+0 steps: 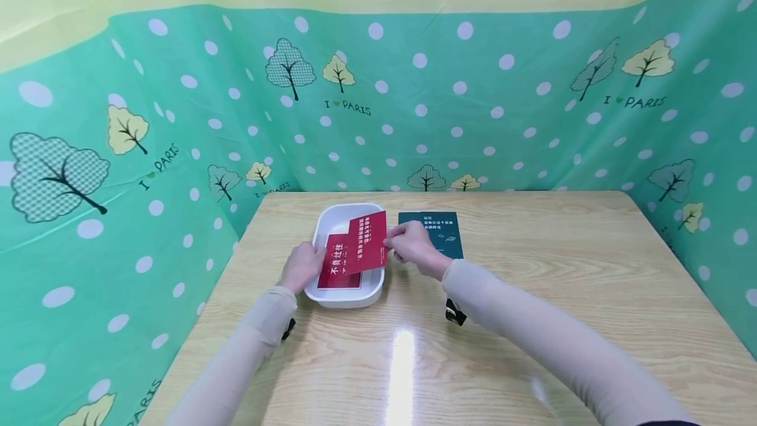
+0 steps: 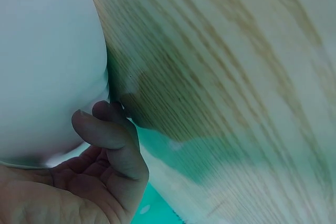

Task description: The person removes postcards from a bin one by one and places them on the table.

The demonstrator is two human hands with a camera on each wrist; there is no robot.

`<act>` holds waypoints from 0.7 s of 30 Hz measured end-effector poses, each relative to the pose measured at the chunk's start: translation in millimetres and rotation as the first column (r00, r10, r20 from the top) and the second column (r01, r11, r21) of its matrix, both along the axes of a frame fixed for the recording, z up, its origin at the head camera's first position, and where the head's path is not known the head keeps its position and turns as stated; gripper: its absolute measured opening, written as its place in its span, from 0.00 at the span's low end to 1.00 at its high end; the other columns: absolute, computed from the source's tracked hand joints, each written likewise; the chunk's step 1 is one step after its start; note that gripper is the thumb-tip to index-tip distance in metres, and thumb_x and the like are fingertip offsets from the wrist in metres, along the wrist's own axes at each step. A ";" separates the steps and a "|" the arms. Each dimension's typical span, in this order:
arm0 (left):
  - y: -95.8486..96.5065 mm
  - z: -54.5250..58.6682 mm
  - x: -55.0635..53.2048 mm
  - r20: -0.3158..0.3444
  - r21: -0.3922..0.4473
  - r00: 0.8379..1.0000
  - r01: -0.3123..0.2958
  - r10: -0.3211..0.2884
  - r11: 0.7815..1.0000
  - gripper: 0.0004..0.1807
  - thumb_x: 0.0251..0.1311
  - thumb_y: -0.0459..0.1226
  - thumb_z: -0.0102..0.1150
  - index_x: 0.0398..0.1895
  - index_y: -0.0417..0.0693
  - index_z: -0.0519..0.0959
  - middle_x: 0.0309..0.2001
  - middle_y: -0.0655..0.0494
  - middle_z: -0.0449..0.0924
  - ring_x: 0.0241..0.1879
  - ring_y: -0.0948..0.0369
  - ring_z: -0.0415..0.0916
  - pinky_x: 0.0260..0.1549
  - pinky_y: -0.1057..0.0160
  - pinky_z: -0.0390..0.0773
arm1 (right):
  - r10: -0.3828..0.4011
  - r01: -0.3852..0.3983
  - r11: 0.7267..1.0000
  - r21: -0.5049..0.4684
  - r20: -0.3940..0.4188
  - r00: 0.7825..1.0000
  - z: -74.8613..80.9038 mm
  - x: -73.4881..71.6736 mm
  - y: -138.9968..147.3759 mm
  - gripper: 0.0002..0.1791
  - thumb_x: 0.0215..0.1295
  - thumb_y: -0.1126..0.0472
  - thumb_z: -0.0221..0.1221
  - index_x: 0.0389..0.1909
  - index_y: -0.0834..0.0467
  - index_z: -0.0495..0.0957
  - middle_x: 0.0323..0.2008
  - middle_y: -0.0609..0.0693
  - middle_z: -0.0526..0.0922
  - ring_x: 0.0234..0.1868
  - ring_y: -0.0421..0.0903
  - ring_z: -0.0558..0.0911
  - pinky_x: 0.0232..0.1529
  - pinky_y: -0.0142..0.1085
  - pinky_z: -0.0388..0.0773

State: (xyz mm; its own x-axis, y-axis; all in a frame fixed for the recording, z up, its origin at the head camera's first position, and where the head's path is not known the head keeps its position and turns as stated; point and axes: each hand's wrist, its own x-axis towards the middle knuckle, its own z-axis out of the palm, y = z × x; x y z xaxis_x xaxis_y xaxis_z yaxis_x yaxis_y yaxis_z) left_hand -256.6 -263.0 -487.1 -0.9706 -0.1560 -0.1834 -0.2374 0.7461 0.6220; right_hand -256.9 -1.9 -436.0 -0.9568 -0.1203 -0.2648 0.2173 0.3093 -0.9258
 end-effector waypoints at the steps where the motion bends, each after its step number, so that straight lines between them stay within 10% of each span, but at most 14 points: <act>1: 0.0 0.0 -0.4 0.002 0.003 1.000 0.001 -0.001 1.000 0.19 0.81 0.43 0.42 0.42 0.36 0.76 0.35 0.43 0.79 0.33 0.53 0.80 0.29 0.60 0.86 | -0.001 0.001 1.000 0.003 -0.002 1.000 -0.4 -0.8 2.2 0.10 0.74 0.66 0.63 0.51 0.64 0.83 0.41 0.56 0.85 0.27 0.48 0.79 0.31 0.37 0.77; 11: 0.5 1.2 0.7 0.008 0.016 1.000 0.005 -0.005 1.000 0.20 0.82 0.43 0.41 0.46 0.34 0.76 0.37 0.42 0.80 0.34 0.52 0.81 0.30 0.60 0.86 | -0.044 0.044 0.998 0.033 -0.010 0.999 2.9 -7.6 20.5 0.12 0.75 0.63 0.63 0.54 0.64 0.83 0.40 0.59 0.85 0.26 0.46 0.76 0.30 0.36 0.75; 21: 1.8 1.8 1.3 0.004 -0.043 1.000 0.031 -0.031 0.999 0.30 0.80 0.40 0.46 0.74 0.26 0.62 0.58 0.29 0.77 0.55 0.39 0.81 0.49 0.45 0.86 | -0.086 0.086 0.996 0.022 0.016 0.996 1.3 -11.1 45.6 0.12 0.76 0.63 0.62 0.55 0.63 0.83 0.45 0.57 0.86 0.28 0.48 0.77 0.30 0.34 0.75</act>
State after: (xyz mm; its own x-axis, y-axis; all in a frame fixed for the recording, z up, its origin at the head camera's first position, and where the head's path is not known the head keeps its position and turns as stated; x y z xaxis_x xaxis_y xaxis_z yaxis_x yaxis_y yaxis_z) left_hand -255.2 -261.3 -485.4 -0.9744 -0.1338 -0.1805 -0.2160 0.7792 0.5884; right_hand -268.0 43.7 -434.7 -0.9587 -0.0320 -0.2827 0.2595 0.3089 -0.9150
